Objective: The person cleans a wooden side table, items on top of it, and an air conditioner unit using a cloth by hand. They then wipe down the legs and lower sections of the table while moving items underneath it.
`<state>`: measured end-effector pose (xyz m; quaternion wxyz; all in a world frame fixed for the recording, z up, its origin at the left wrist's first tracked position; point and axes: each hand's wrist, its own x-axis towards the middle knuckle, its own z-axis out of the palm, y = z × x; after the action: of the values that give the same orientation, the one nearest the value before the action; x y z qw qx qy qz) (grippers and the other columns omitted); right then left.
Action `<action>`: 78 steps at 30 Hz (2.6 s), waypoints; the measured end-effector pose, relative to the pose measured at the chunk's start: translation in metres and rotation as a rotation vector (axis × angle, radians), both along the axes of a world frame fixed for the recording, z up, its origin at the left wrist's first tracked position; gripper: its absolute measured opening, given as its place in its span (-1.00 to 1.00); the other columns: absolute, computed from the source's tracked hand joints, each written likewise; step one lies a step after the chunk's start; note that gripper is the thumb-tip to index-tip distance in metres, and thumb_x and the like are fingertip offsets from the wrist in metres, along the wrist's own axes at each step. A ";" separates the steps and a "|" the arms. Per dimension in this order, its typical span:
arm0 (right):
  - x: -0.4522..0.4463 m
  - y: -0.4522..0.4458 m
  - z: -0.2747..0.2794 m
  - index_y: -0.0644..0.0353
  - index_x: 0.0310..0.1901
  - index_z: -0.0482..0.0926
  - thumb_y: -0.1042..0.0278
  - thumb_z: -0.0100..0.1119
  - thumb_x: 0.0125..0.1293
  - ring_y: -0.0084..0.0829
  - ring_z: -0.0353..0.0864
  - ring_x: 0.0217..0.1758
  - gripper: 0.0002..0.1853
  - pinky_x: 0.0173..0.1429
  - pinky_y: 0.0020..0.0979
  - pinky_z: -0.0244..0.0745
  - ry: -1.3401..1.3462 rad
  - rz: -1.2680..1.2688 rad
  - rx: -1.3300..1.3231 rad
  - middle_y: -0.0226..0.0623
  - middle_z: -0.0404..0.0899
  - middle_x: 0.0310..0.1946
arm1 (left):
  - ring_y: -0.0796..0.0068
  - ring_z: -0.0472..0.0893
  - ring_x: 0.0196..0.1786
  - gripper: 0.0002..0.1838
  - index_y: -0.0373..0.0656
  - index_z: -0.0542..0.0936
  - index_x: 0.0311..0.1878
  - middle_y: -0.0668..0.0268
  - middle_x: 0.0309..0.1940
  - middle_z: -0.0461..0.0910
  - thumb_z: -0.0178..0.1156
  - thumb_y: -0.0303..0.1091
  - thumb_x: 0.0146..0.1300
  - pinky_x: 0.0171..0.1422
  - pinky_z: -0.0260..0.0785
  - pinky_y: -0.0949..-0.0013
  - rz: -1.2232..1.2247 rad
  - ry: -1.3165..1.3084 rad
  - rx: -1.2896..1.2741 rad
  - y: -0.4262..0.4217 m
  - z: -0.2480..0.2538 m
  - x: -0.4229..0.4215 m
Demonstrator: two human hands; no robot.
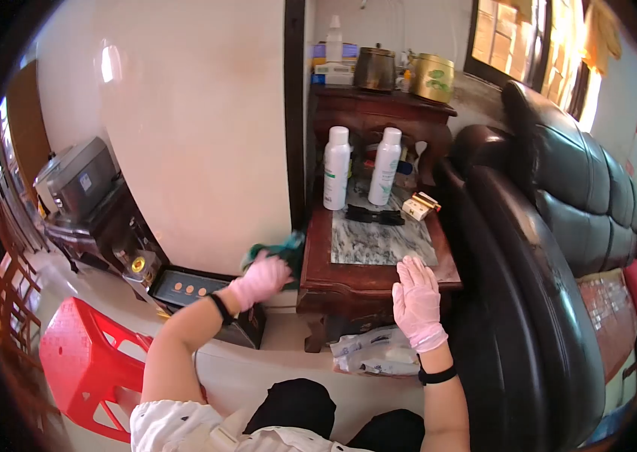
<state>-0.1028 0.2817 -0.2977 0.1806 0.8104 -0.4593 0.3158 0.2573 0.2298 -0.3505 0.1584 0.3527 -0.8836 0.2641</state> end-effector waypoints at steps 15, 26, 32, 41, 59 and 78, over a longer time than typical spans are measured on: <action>0.013 0.005 0.006 0.34 0.19 0.44 0.32 -0.17 0.38 -0.05 0.28 0.37 -0.57 0.48 -0.11 0.04 -0.016 -0.061 0.147 -0.05 0.39 0.26 | 0.57 0.44 0.12 -0.55 -0.30 0.40 0.27 0.32 0.09 0.51 0.00 -0.19 0.46 0.30 0.23 0.45 -0.318 1.929 1.045 -0.023 -0.082 -0.059; 0.022 -0.002 0.005 0.33 0.27 0.36 0.32 -0.30 0.44 -0.09 0.22 0.43 -0.54 0.51 -0.14 -0.03 0.023 -0.099 0.155 -0.07 0.33 0.32 | 0.10 0.35 0.25 -0.62 -0.18 0.53 0.11 0.04 0.18 0.37 0.20 -0.50 0.19 0.36 0.18 0.05 -0.387 1.758 0.310 0.059 -0.085 -0.056; 0.024 -0.004 0.000 0.32 0.25 0.38 0.34 -0.32 0.46 -0.09 0.25 0.41 -0.56 0.49 -0.14 0.03 0.015 -0.084 0.122 -0.07 0.36 0.30 | 0.20 0.37 0.23 -0.44 -0.23 0.34 0.23 0.11 0.16 0.34 0.25 -0.22 0.22 0.34 0.18 0.19 -0.321 1.246 0.098 0.015 -0.072 -0.068; 0.023 -0.004 -0.006 0.32 0.22 0.42 0.37 -0.31 0.46 -0.10 0.31 0.38 -0.58 0.47 -0.15 0.07 -0.002 -0.079 0.051 -0.08 0.42 0.25 | 0.18 0.43 0.16 -0.49 -0.25 0.41 0.20 0.09 0.12 0.35 0.16 -0.12 0.29 0.26 0.28 0.20 0.143 1.533 0.764 0.084 -0.252 -0.086; 0.030 -0.008 -0.015 0.41 0.11 0.49 0.32 -0.35 0.48 -0.03 0.42 0.25 -0.56 0.37 -0.16 0.22 -0.097 -0.084 -0.034 0.02 0.50 0.14 | 0.12 0.56 -0.06 -0.37 -0.25 0.51 -0.02 0.13 -0.06 0.52 0.53 -0.25 -0.19 0.09 0.41 0.22 0.094 1.357 -0.002 0.054 -0.121 -0.096; 0.025 -0.009 -0.022 0.35 0.21 0.44 0.32 -0.35 0.46 -0.20 0.42 0.30 -0.54 0.42 -0.27 0.23 -0.044 -0.201 -0.032 -0.07 0.46 0.21 | 0.23 0.46 0.21 -0.44 -0.25 0.30 0.26 0.08 0.14 0.45 0.19 -0.21 0.28 0.34 0.25 0.27 0.009 1.978 0.914 0.052 -0.309 -0.112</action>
<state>-0.0775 0.2724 -0.3194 0.2139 0.7500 -0.5372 0.3212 0.1450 0.2816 -0.6594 0.6522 0.4378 -0.3787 -0.4895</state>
